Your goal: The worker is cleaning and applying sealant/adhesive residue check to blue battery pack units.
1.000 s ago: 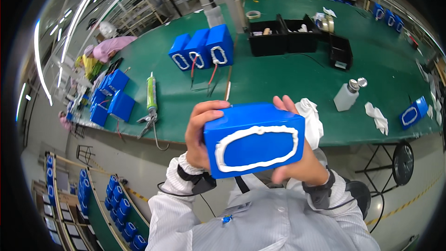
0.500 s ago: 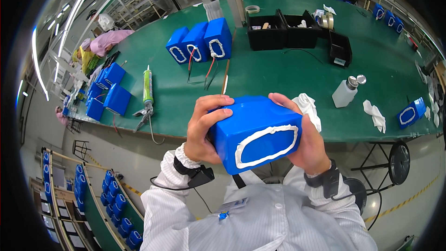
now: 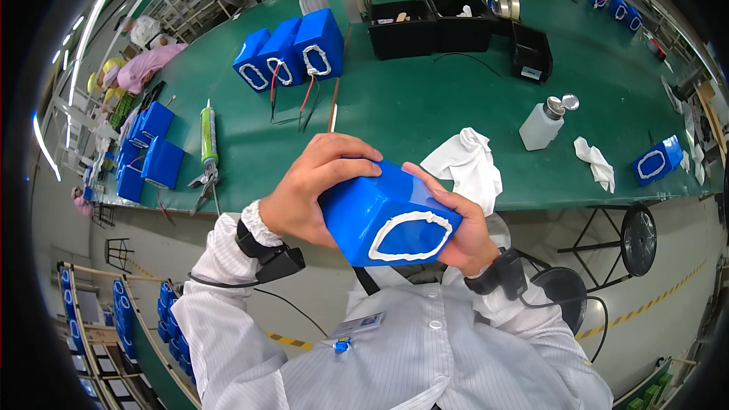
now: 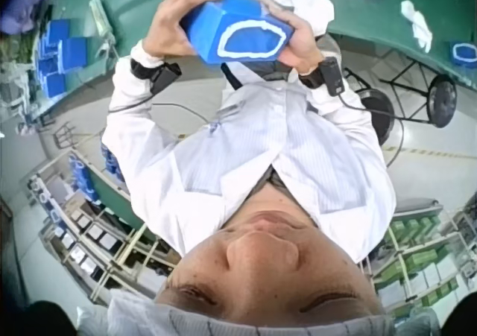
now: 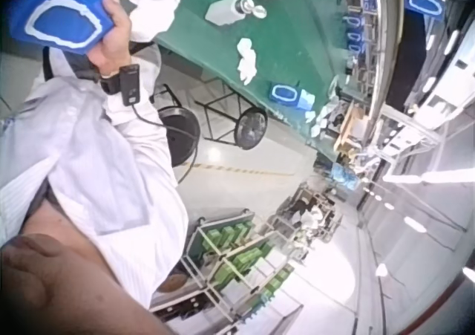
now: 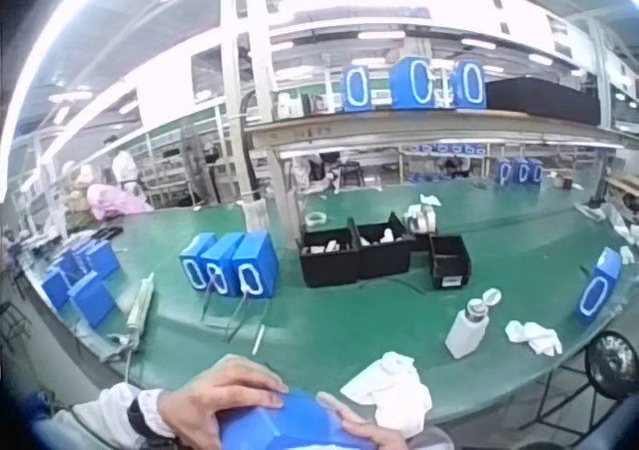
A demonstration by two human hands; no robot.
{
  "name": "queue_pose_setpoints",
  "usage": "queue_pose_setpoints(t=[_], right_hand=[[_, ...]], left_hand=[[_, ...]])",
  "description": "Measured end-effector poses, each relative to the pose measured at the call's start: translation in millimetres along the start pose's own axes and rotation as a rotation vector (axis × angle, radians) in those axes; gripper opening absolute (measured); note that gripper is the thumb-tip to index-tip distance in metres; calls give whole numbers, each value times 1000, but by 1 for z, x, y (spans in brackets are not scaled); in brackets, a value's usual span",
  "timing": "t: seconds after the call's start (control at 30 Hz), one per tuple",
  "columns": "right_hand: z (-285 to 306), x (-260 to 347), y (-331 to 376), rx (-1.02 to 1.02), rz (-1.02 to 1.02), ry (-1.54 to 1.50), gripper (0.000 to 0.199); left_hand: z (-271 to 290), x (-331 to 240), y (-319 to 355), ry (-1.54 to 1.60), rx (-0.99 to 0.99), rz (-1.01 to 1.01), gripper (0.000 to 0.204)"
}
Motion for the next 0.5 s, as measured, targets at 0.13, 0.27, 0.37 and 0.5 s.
queue_pose_setpoints(t=[0.13,0.27,0.37,0.5], right_hand=[[0,-3,-7,137,73,-6,69],[50,-16,-14,368,-289,-182,84],[55,-19,-20,365,-247,-64,92],[45,6,-16,265,-30,170,110]], left_hand=[[8,-21,-15,-136,128,-58,77],[-20,-66,-37,-433,255,-325,54],[-41,-91,-19,-580,255,-503,40],[-22,-83,14,-748,41,-308,54]])
Point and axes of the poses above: each hand's wrist, its own y-axis away from the middle knuckle, its own z-axis out of the back of the hand, x = y × z, the point moved 9 cm from there along -y, towards the middle knuckle, and after that the axes turned 8 degrees about -y, right-handed, at the moved point
